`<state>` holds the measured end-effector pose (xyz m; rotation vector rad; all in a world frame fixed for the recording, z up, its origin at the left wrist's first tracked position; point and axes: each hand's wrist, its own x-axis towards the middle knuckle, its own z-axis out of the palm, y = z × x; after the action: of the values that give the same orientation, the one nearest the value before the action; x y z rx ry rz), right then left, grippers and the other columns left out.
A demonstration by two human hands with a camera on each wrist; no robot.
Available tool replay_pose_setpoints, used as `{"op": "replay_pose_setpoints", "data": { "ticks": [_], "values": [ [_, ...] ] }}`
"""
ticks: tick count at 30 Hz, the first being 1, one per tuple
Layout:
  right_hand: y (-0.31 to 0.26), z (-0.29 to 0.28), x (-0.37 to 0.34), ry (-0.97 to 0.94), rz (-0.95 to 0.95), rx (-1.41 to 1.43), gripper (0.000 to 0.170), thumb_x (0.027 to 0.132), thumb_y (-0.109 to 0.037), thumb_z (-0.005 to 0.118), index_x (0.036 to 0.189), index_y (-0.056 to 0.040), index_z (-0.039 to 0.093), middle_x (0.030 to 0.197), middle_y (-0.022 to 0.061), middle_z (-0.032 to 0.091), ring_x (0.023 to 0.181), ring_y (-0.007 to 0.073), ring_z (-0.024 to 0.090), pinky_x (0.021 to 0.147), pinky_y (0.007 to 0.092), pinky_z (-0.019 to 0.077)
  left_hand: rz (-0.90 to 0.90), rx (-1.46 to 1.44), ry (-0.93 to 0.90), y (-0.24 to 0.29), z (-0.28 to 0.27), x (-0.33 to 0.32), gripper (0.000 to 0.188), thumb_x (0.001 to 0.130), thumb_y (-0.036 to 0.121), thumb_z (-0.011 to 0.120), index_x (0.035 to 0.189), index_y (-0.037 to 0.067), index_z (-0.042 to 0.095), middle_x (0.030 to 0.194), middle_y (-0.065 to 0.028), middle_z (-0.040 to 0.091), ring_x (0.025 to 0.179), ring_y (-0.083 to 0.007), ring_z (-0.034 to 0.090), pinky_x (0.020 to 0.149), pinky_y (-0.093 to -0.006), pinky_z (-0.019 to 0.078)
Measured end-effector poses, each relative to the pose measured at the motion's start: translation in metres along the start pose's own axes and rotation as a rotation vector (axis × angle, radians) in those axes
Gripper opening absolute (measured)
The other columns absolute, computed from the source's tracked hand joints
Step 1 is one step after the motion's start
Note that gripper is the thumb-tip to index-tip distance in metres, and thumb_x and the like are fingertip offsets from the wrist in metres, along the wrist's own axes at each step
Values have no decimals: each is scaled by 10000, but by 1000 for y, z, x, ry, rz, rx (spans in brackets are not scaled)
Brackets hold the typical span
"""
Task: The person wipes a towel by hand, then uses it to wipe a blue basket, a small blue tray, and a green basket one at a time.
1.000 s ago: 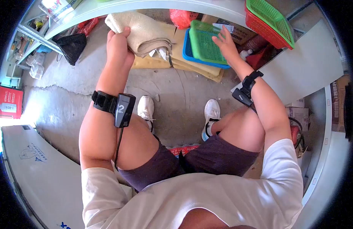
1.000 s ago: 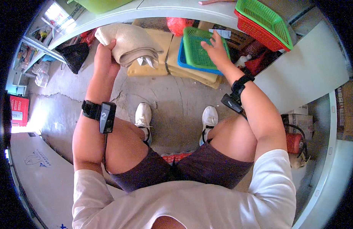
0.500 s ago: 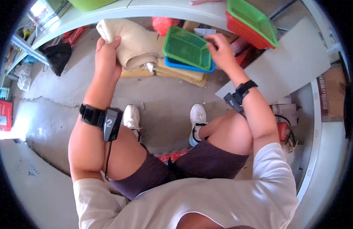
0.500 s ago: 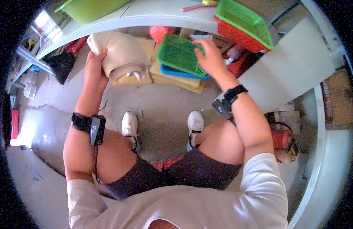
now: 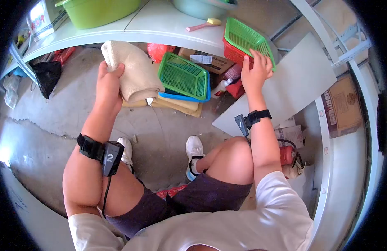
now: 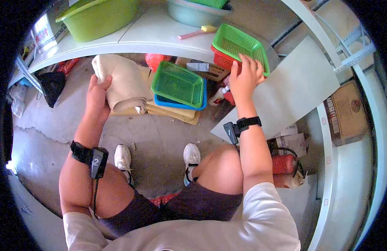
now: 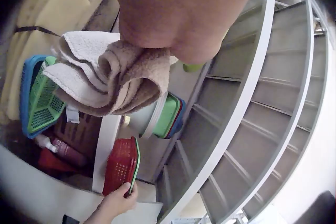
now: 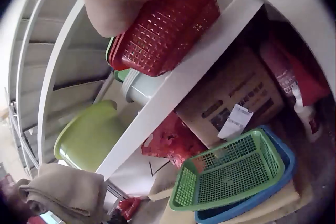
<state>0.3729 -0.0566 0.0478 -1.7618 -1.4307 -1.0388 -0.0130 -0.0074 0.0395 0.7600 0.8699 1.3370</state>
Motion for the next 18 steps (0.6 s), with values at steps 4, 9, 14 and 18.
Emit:
{"op": "replay_pose_setpoints", "data": {
  "ticks": [4, 9, 14, 18],
  "values": [
    [2, -3, 3, -147, 125, 62, 287, 843, -291, 668, 1118, -213, 659, 1165, 21, 619, 1200, 261, 458, 1019, 493, 245, 0, 15, 0, 3, 4, -8, 360, 940, 50, 527, 1275, 35, 397, 1171, -155, 560, 1024, -271, 612, 837, -396, 547],
    [12, 4, 8, -83, 179, 192, 227, 807, -260, 687, 1029, -219, 682, 1107, 20, 628, 1167, 266, 475, 978, 494, 252, 17, 27, -12, 3, 0, -6, 355, 932, 56, 525, 1263, 31, 400, 1150, -150, 568, 1007, -259, 614, 816, -387, 547],
    [15, -1, 13, -159, 229, 170, 212, 808, -247, 683, 1017, -216, 686, 1086, 17, 629, 1145, 255, 494, 965, 487, 254, -1, 27, 4, 4, -1, -13, 347, 934, 59, 523, 1260, 43, 405, 1140, -143, 571, 994, -248, 615, 807, -382, 547],
    [4, -11, 22, -182, 210, 122, 177, 828, -256, 660, 995, -202, 678, 1041, 13, 639, 1108, 237, 518, 941, 469, 258, -11, 17, 26, 5, 4, -13, 349, 935, 55, 519, 1266, 54, 408, 1140, -134, 573, 991, -236, 613, 801, -373, 543]
  ]
}}
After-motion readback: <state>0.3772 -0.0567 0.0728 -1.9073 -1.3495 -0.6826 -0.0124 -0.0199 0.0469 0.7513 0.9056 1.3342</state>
